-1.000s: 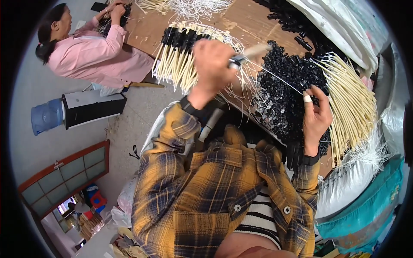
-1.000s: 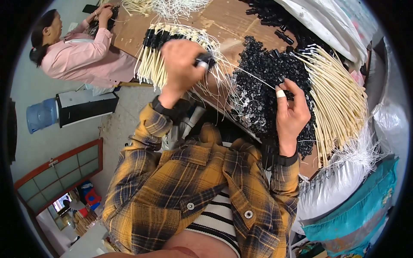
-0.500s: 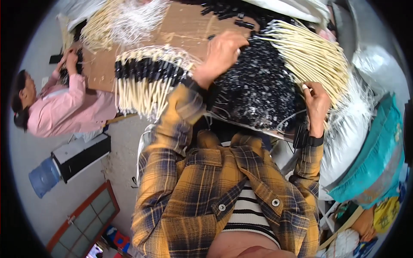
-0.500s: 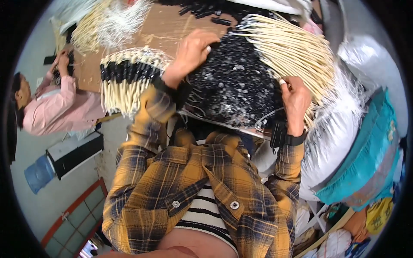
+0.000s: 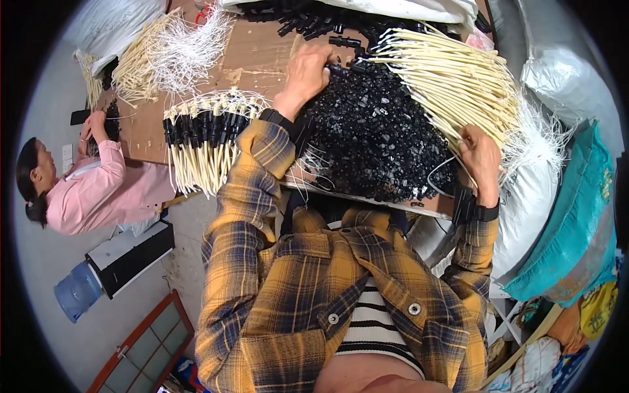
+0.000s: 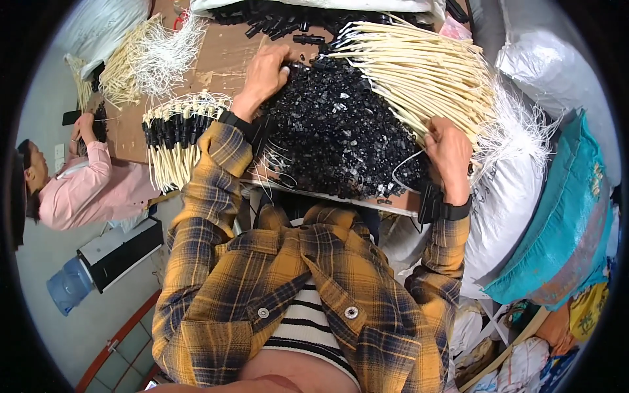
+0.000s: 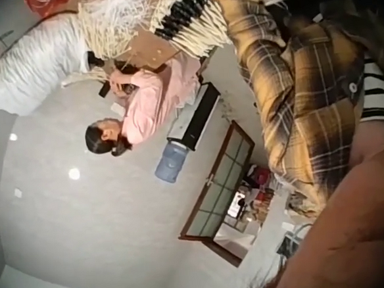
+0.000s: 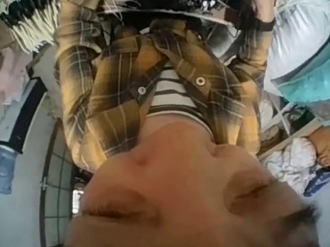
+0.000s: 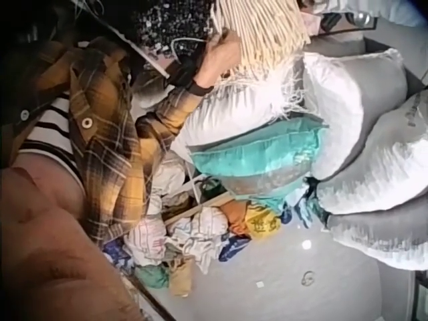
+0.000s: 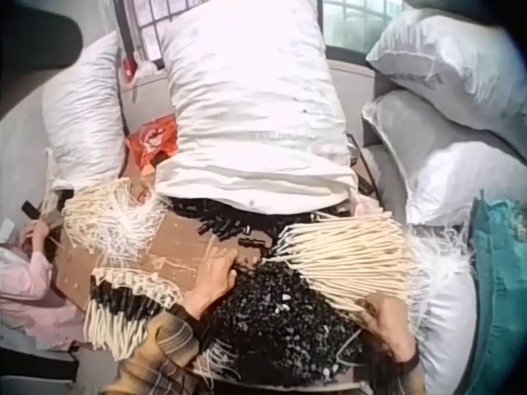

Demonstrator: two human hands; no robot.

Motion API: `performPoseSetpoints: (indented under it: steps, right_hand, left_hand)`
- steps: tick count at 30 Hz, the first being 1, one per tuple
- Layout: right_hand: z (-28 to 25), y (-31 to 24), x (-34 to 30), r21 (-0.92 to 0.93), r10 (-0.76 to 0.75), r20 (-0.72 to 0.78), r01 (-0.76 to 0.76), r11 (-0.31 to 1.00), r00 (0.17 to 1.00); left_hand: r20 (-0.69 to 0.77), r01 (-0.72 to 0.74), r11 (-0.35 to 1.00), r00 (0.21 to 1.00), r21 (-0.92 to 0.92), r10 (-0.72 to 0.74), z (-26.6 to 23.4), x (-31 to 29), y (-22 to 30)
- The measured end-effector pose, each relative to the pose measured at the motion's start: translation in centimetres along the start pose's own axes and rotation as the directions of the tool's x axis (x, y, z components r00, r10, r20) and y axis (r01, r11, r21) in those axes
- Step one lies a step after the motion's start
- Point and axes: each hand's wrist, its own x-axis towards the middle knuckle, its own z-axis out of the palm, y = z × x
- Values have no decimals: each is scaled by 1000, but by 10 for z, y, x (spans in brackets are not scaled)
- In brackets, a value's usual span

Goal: The person picks up a stick and a black plastic piece, slides the piece onto the stick, and then threads a white cord through the plastic piece. They then place the completed unit onto a pile on the table and repeat the process.

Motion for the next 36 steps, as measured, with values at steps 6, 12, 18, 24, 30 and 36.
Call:
performPoseSetpoints:
  steps: [6, 12, 18, 24, 30, 36]
  right_hand:
    - [-8, -27, 6, 15, -331, -149, 337, 941, 932]
    - [0, -65, -2, 263, -214, -166, 252, 931, 963]
    - [17, -87, -3, 380, -186, -66, 197, 904, 980]
    - [25, -91, -9, 115, -365, -168, 386, 915, 916]
    - [18, -106, -15, -70, -258, -83, 252, 965, 963]
    - [41, -109, -5, 366, -318, -38, 309, 878, 947]
  left_hand:
    - [136, -2, 993, 991, 117, -14, 20, 2, -17]
    - [43, 63, 952, 998, -299, -53, -3, -10, 4]
    - [116, 147, 814, 988, -562, -98, -24, -30, 32]
    - [4, -287, 850, 947, -442, 322, -25, -46, 38]
    - [-151, -358, 924, 929, -133, 338, -17, -70, 37]
    - [-19, -454, 876, 886, 160, 463, -37, -82, 113]
